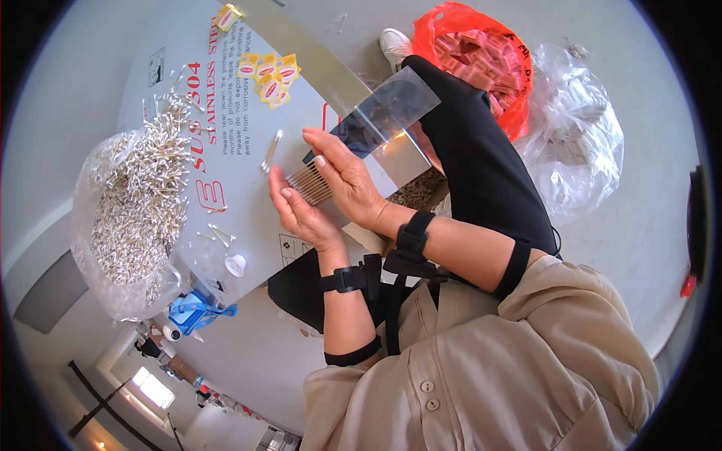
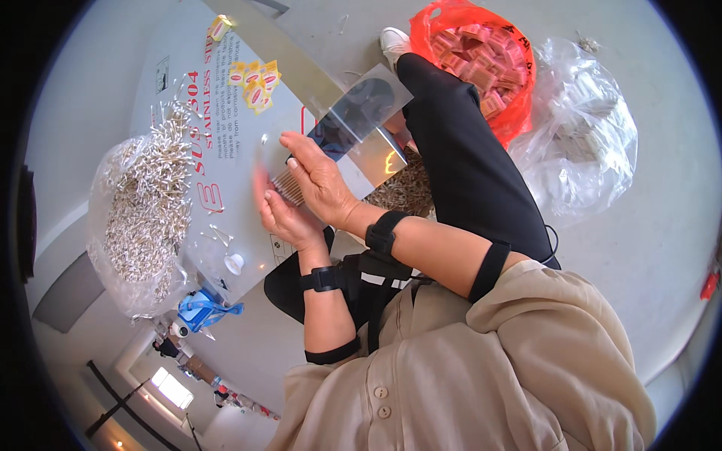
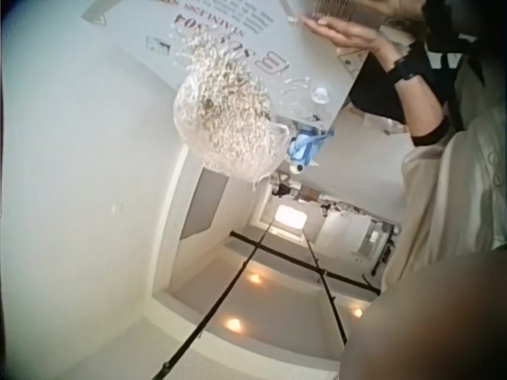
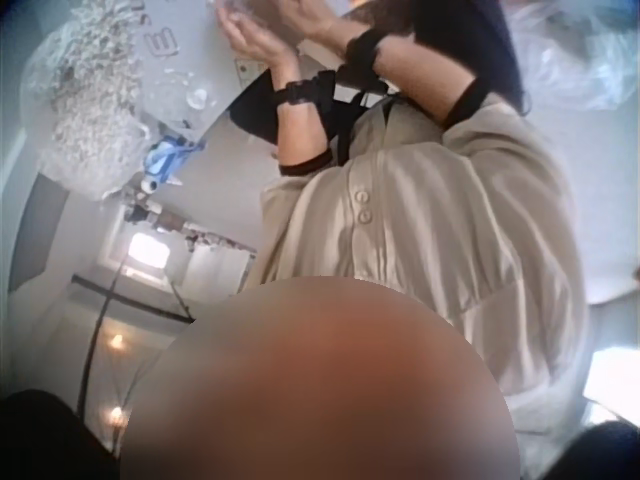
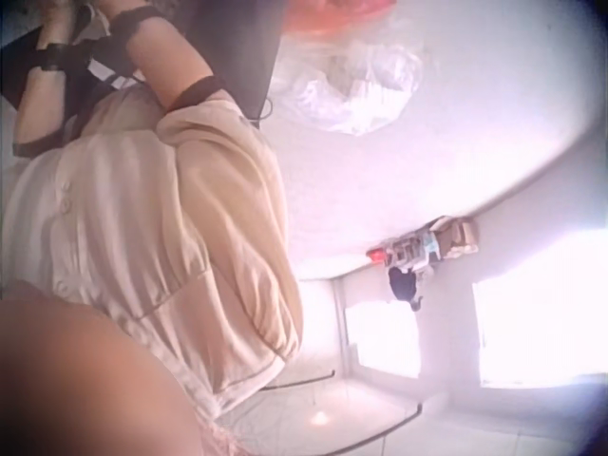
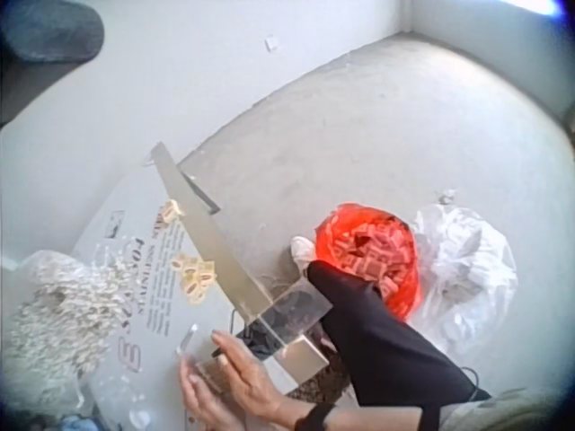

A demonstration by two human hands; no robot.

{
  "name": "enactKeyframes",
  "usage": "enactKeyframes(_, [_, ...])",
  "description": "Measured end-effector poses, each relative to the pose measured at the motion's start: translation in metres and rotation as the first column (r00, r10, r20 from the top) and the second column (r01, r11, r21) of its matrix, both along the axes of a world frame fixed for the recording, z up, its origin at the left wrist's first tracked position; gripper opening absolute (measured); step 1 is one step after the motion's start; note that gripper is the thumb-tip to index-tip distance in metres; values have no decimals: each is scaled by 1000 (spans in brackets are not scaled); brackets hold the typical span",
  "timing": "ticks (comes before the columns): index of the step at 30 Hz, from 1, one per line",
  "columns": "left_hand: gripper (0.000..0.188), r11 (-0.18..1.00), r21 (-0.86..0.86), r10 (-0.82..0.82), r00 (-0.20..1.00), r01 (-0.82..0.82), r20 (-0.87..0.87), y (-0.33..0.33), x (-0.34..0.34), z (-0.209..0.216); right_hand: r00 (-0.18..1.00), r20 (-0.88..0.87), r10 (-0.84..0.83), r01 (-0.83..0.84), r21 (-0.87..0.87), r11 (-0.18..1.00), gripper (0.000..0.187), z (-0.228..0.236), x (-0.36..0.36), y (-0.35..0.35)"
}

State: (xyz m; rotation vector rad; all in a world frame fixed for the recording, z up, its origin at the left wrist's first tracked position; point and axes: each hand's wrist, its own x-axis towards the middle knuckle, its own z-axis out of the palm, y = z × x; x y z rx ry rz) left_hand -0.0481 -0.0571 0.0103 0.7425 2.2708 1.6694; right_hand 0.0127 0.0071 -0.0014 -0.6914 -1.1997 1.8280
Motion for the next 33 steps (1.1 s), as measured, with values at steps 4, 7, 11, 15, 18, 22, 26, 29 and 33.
enactKeyframes(4, [54, 998, 36, 56, 998, -55, -8, 7, 11, -3, 998, 20, -56, 56, 11, 998, 35, 0, 0, 3])
enactKeyframes(7, [53, 995, 62, 81, 997, -81, 11, 13, 16, -5, 998, 40, -57, 57, 8, 998, 35, 0, 5, 13])
enactKeyframes(11, [53, 994, 83, 68, 998, -68, 10, 30, 27, -8, 990, 104, -97, 86, 101, 991, 34, -2, 14, 34])
enactKeyframes(15, [50, 992, 125, 16, 999, -21, 36, 40, 30, -8, 990, 114, -84, 72, 106, 992, 34, 0, 20, 49])
enactKeyframes(18, [50, 995, 79, -53, 998, 56, -38, 37, 28, -6, 988, 130, -83, 64, 149, 987, 33, 5, 30, 58])
enactKeyframes(22, [62, 935, -301, -315, 830, 189, -460, 25, 18, -1, 922, 371, -107, 10, 255, 967, 15, 20, 62, 85])
enactKeyframes(26, [73, 777, -607, -539, 675, 169, -503, 17, 19, 4, 786, 580, -213, -162, 527, 834, 3, 27, 78, 96])
enactKeyframes(29, [80, 695, -698, -623, 632, 175, -462, 16, 21, -2, 723, 652, -230, -301, 596, 744, 9, 23, 77, 92])
enactKeyframes(33, [80, 704, -692, -616, 623, 161, -482, 15, 22, -3, 551, 773, -314, -500, 608, 617, 9, 33, 67, 86])
